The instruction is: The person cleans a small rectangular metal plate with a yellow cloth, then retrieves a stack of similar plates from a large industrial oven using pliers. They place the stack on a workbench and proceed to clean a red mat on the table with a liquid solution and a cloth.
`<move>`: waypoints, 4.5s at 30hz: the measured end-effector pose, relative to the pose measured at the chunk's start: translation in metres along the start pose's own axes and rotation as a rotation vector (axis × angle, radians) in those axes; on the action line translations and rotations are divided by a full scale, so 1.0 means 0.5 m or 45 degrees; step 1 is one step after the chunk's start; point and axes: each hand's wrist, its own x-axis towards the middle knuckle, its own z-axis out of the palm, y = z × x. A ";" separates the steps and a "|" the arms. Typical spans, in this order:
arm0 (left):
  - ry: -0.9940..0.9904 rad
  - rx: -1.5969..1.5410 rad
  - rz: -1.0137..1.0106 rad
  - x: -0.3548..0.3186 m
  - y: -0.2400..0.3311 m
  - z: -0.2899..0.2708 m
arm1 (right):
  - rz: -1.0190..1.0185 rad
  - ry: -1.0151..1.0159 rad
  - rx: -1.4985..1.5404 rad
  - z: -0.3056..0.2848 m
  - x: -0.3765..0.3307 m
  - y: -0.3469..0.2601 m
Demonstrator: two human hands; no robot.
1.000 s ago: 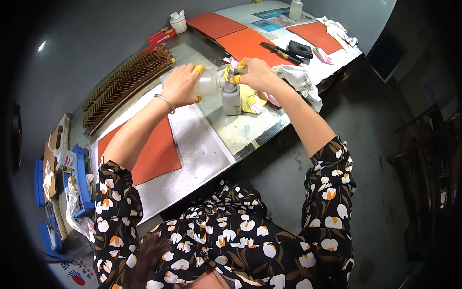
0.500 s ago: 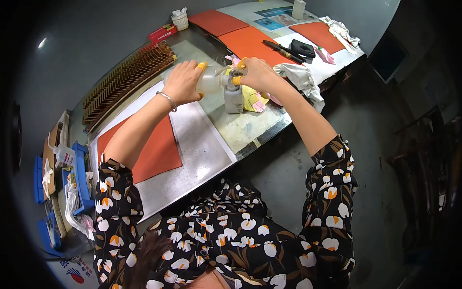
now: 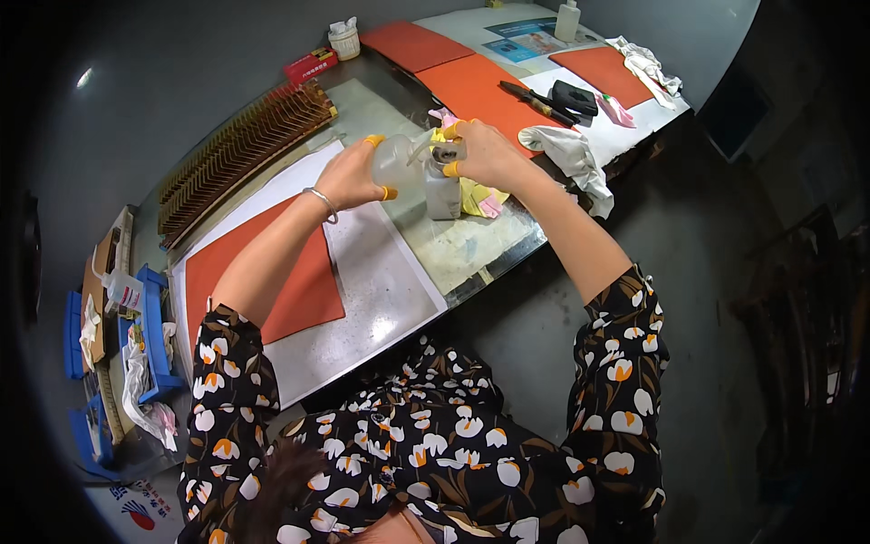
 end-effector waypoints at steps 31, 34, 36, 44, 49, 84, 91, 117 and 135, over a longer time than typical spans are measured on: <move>0.384 -0.793 -0.059 -0.093 0.080 0.152 | 0.200 0.601 -0.419 0.092 0.252 0.357; 0.319 -0.729 -0.165 -0.060 0.112 0.175 | -0.169 0.863 -0.574 0.123 0.227 0.329; 0.370 -0.789 -0.238 -0.053 0.119 0.188 | -0.223 0.540 -0.099 0.096 0.157 0.225; 0.406 -0.850 -0.384 0.002 0.140 0.217 | -0.203 0.137 1.080 0.146 -0.009 0.135; 0.401 -0.850 -0.331 -0.001 0.126 0.206 | -0.120 -0.073 1.142 0.116 0.023 0.130; 0.574 -0.674 -0.262 0.013 0.124 0.240 | -0.071 0.805 0.799 0.200 -0.141 0.026; 0.460 -0.792 -0.272 0.010 0.132 0.218 | -0.032 0.452 1.226 0.194 -0.008 0.083; 0.767 -0.256 -0.125 0.019 0.133 0.253 | 0.080 0.799 1.219 0.231 -0.010 0.070; 0.444 -0.544 -0.218 -0.085 0.086 0.140 | 0.063 0.444 -0.657 0.096 0.214 0.259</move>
